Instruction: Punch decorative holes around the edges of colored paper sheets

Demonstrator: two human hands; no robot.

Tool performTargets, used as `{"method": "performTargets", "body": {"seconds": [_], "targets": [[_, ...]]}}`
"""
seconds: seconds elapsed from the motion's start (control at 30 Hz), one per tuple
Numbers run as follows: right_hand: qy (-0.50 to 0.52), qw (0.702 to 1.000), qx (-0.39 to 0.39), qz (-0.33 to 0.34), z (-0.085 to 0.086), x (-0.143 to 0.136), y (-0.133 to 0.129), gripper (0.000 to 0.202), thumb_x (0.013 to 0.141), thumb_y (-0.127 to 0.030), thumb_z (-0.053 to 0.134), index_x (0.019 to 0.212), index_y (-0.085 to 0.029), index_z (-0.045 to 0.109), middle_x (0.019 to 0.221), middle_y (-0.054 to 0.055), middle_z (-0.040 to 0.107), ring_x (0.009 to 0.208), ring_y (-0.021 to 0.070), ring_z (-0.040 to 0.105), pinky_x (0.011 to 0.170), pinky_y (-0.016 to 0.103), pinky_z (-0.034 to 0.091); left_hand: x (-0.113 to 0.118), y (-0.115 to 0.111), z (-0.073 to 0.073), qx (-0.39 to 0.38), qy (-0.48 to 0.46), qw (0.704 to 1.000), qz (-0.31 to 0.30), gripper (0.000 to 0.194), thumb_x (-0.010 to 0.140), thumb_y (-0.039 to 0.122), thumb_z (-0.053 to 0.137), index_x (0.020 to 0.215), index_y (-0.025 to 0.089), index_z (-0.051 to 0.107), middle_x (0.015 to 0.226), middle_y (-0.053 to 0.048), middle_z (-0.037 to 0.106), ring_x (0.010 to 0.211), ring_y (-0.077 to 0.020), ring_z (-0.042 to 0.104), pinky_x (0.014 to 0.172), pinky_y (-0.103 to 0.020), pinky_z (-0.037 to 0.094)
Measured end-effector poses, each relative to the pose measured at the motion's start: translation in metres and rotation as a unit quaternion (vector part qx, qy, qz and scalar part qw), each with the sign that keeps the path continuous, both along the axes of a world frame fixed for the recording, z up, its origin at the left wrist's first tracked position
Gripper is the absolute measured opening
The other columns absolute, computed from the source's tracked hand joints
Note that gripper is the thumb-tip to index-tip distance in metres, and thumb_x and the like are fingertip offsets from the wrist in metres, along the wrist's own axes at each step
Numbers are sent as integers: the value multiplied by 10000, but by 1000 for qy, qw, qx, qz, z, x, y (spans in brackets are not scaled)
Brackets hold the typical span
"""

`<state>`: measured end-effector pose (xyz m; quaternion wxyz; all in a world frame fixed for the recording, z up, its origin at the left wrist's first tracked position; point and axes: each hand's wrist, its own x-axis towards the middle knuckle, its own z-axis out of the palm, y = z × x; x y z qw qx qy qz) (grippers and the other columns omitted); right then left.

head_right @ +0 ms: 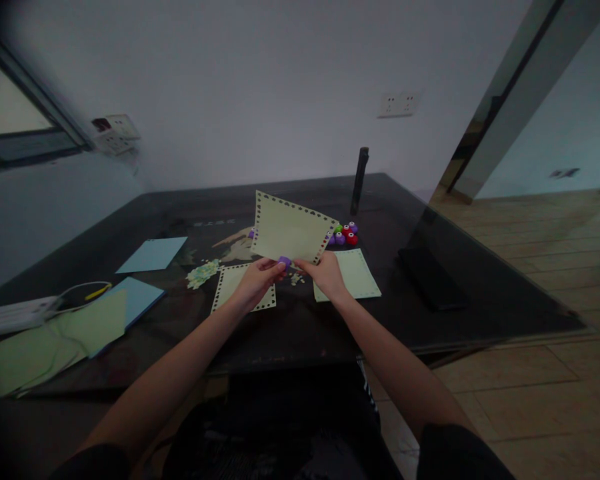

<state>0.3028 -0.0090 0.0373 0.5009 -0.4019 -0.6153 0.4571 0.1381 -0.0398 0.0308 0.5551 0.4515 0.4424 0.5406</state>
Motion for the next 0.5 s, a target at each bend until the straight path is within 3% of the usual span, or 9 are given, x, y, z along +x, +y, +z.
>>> {"method": "performTargets", "body": {"seconds": [0.5], "targets": [[-8,1000,15,6,-4,-1,0,279,639,-343,714,821,-132,696,797,78,725,685,221,682,627,337,558,-1,0,-1,9,5,1000,5,265,624,336,762,746,122,665,688,-47,650,641,-125,571,596,-256,390]]}}
